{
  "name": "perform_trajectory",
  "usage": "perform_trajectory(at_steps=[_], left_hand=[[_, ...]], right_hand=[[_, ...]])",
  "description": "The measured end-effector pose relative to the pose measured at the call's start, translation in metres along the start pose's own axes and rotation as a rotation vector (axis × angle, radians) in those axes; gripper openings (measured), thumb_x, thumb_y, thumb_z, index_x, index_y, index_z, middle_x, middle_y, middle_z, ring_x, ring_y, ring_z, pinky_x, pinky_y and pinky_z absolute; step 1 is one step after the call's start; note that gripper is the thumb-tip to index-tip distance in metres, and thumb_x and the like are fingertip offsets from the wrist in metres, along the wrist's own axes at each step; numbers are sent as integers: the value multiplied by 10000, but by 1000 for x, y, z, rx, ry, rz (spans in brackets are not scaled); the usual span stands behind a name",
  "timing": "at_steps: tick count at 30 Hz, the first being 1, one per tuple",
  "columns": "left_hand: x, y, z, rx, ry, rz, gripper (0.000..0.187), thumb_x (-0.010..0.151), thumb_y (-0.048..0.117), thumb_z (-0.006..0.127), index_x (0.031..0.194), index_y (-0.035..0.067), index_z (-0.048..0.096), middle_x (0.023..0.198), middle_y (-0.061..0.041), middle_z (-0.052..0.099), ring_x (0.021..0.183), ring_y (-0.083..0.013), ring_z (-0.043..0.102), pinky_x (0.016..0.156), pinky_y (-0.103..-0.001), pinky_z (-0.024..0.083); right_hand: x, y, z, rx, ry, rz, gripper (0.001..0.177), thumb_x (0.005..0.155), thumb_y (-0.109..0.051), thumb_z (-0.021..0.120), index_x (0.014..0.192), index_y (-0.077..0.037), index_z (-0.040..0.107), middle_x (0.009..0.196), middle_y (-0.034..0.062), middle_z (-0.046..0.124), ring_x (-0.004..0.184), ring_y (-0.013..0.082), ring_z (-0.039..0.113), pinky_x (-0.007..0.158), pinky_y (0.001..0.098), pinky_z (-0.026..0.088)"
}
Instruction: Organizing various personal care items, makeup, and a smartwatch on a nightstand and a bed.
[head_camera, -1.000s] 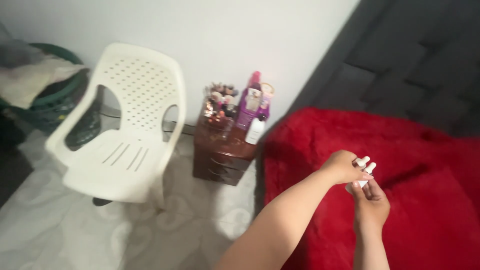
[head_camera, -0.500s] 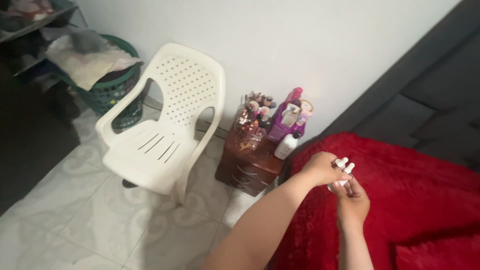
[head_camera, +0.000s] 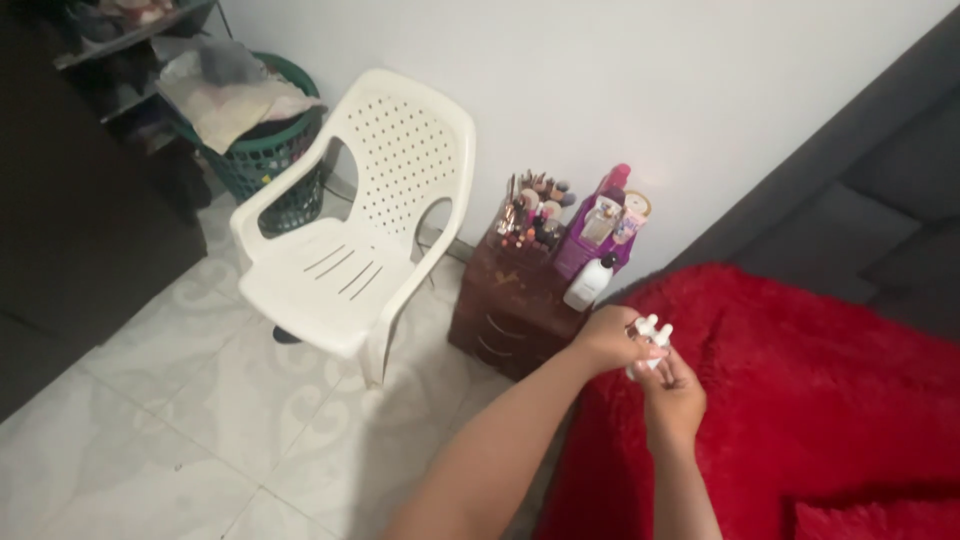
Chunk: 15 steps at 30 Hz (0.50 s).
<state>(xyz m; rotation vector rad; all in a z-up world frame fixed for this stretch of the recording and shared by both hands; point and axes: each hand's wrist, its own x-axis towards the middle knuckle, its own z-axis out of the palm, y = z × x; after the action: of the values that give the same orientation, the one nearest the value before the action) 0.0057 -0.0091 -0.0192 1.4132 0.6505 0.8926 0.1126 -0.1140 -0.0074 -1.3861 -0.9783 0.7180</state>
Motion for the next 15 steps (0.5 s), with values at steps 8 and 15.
perform_trajectory(at_steps=[8,15], left_hand=[[-9,-5,-7,137,84,79,372,725,316,877,860,9,718,799,-90,717,712,-165,659,673,-349,528],[18,-29,-34,90,50,37,313,738,248,874,872,14,713,806,-76,722,710,-137,653,662,-321,538]], right_hand=[[5,11,1,-8,-41,33,479,922,56,640,1396,-4,614,1274,106,705,1120,167,684,951,299,569],[20,22,30,-22,-23,37,489,919,40,656,1403,-3,600,1265,101,712,1126,158,689,955,285,561]])
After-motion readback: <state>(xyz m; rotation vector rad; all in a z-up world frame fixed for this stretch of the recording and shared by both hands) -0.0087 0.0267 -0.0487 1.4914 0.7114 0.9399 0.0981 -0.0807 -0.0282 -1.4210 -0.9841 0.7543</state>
